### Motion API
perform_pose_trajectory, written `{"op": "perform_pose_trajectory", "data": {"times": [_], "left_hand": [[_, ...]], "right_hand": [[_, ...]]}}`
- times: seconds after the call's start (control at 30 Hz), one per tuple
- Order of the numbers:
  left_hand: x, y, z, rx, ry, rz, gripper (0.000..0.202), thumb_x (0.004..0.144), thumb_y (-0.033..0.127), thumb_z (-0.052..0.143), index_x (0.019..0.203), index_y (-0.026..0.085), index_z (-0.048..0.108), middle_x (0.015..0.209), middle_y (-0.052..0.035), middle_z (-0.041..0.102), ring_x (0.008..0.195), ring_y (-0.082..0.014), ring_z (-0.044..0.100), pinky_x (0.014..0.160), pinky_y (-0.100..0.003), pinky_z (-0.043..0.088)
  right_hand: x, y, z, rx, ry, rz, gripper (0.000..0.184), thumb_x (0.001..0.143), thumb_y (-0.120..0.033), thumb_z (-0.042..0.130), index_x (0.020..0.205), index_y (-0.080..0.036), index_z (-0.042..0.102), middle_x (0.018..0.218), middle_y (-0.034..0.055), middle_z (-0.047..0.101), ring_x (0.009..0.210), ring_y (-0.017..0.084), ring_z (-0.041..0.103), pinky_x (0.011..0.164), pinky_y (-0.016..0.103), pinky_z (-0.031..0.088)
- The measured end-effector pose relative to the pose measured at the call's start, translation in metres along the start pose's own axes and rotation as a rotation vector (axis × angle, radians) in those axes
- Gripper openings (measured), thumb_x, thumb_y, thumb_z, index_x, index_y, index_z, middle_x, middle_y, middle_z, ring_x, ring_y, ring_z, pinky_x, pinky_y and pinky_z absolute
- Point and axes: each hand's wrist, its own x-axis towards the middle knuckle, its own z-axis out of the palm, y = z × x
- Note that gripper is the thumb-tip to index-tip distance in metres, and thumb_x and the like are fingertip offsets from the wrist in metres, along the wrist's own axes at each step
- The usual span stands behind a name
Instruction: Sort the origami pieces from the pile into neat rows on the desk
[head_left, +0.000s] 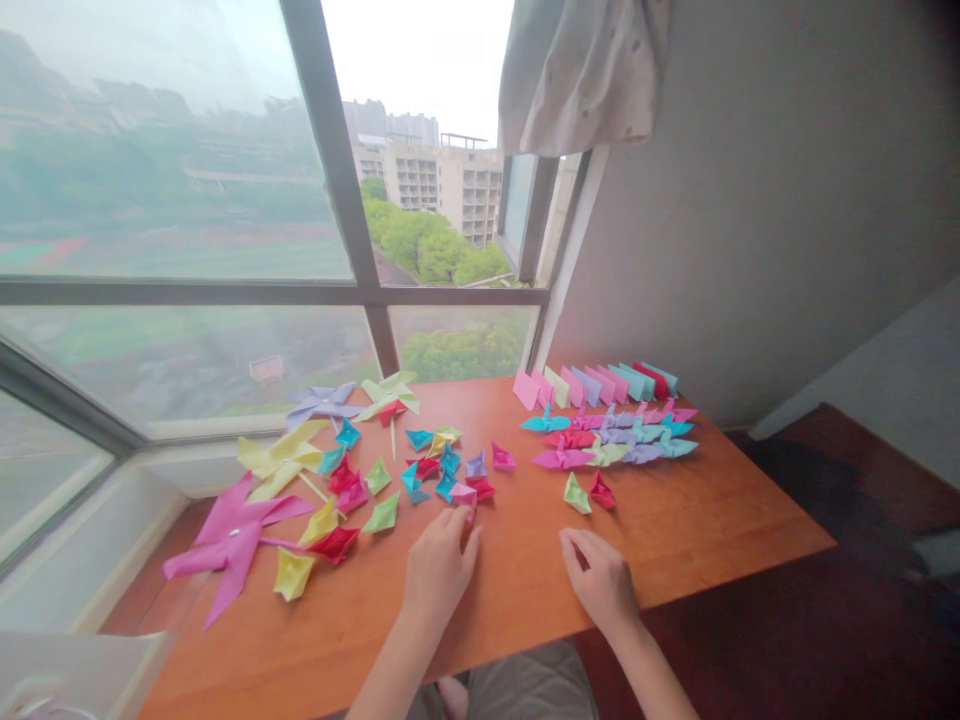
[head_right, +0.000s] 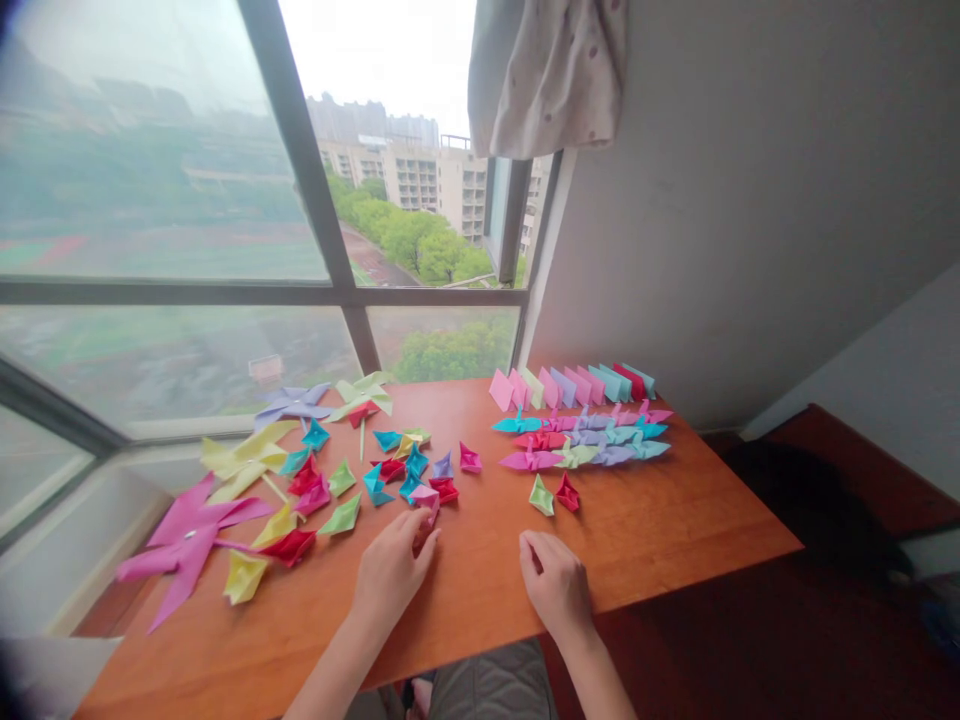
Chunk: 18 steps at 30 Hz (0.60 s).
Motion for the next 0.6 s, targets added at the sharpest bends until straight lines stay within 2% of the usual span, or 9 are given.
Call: {"op": "perform_pose_trajectory", "data": {"times": [0.13, 0.27, 0.4, 0.5, 0.6], "left_hand": [[0.002, 0.0, 0.002, -0.003, 0.019, 0.005, 0.017, 0.088, 0.018, 0.047, 0.087, 0.022, 0.063, 0.081, -0.0029, 0.069, 0.068, -0.0177, 0.066, 0.06, -0.024, 0.045], [-0.002, -0.001, 0.0, -0.016, 0.041, 0.0, 0.016, 0.089, 0.021, 0.046, 0.084, 0.022, 0.062, 0.076, -0.0019, 0.068, 0.064, -0.0168, 0.065, 0.057, -0.023, 0.043], [-0.006, -0.003, -0.004, -0.028, 0.118, -0.051, 0.017, 0.092, 0.027, 0.046, 0.084, 0.021, 0.059, 0.072, 0.0, 0.064, 0.06, -0.0158, 0.063, 0.058, -0.024, 0.044], [-0.004, -0.011, -0.009, -0.002, 0.201, -0.063, 0.015, 0.093, 0.03, 0.047, 0.092, 0.02, 0.059, 0.078, -0.0021, 0.064, 0.066, -0.018, 0.064, 0.061, -0.027, 0.047], [0.001, -0.021, -0.01, 0.062, 0.217, 0.009, 0.02, 0.091, 0.024, 0.049, 0.107, 0.019, 0.06, 0.096, -0.0071, 0.067, 0.084, -0.0226, 0.067, 0.071, -0.03, 0.051]], "right_hand": [[0.0, -0.001, 0.0, 0.005, 0.005, 0.009, 0.033, 0.099, -0.028, 0.042, 0.088, -0.018, 0.071, 0.08, 0.008, 0.072, 0.07, 0.016, 0.068, 0.072, 0.025, 0.053], [-0.001, 0.001, 0.001, 0.012, -0.001, 0.018, 0.033, 0.099, -0.029, 0.042, 0.088, -0.018, 0.071, 0.08, 0.0084, 0.072, 0.071, 0.017, 0.068, 0.072, 0.025, 0.052], [-0.002, 0.002, 0.002, 0.025, -0.014, 0.045, 0.031, 0.098, -0.029, 0.043, 0.088, -0.018, 0.071, 0.081, 0.0073, 0.072, 0.072, 0.016, 0.068, 0.073, 0.024, 0.052], [-0.002, 0.003, 0.003, 0.037, -0.026, 0.058, 0.031, 0.098, -0.029, 0.042, 0.089, -0.018, 0.07, 0.081, 0.007, 0.072, 0.072, 0.016, 0.068, 0.073, 0.024, 0.051], [-0.003, 0.003, 0.004, 0.044, -0.04, 0.074, 0.03, 0.098, -0.029, 0.043, 0.089, -0.019, 0.069, 0.082, 0.0068, 0.072, 0.074, 0.016, 0.068, 0.074, 0.025, 0.051]]}}
